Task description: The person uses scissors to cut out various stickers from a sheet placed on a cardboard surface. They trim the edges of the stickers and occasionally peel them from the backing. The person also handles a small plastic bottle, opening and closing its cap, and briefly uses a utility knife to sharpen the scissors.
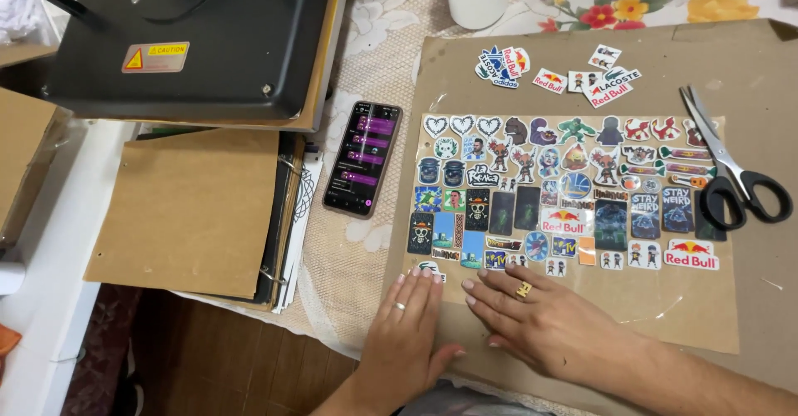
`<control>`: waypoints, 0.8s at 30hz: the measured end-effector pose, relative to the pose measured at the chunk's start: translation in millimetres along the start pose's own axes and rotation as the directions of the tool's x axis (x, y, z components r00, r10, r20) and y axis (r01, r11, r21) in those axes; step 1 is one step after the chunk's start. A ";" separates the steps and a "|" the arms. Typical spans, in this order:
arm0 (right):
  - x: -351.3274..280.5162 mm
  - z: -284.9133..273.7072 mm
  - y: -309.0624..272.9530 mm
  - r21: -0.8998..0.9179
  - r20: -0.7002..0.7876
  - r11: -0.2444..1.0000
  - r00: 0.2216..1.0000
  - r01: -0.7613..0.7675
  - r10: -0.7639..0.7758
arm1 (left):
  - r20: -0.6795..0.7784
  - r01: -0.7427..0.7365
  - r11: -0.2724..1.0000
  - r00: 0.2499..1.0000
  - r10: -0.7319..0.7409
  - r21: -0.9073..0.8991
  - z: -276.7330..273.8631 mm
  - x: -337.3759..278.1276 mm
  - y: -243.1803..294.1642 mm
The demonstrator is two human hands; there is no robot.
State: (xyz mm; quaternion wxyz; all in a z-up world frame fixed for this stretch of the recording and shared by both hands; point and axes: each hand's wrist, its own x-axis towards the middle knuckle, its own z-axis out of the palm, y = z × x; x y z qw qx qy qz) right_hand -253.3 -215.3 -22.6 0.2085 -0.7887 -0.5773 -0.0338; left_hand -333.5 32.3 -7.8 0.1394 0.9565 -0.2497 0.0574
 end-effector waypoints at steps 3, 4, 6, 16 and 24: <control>-0.7 2.8 -0.6 0.001 -0.040 1.000 0.999 -0.009 0.009 | 0.046 -0.005 1.000 0.999 0.005 -0.016 -6.4 1.8 -0.9; 1.1 0.3 -0.5 0.003 -0.039 1.000 0.999 -0.007 0.008 | 0.047 -0.002 1.000 0.999 0.003 -0.016 -8.4 2.3 -1.1; 4.7 -4.4 -1.5 -0.022 -0.038 1.000 0.999 -0.002 0.001 | 0.071 -0.018 1.000 0.997 0.018 0.000 -12.8 2.8 -1.5; 9.3 -27.5 -4.1 0.089 -0.062 0.996 0.997 -0.031 0.037 | -0.165 0.029 0.975 0.984 -0.067 -0.220 -33.2 40.9 -23.5; -45.0 -117.6 59.5 -0.010 -0.268 0.558 0.540 -0.830 0.798 | -0.308 -0.163 0.874 0.951 0.016 -0.458 -55.9 195.1 -60.8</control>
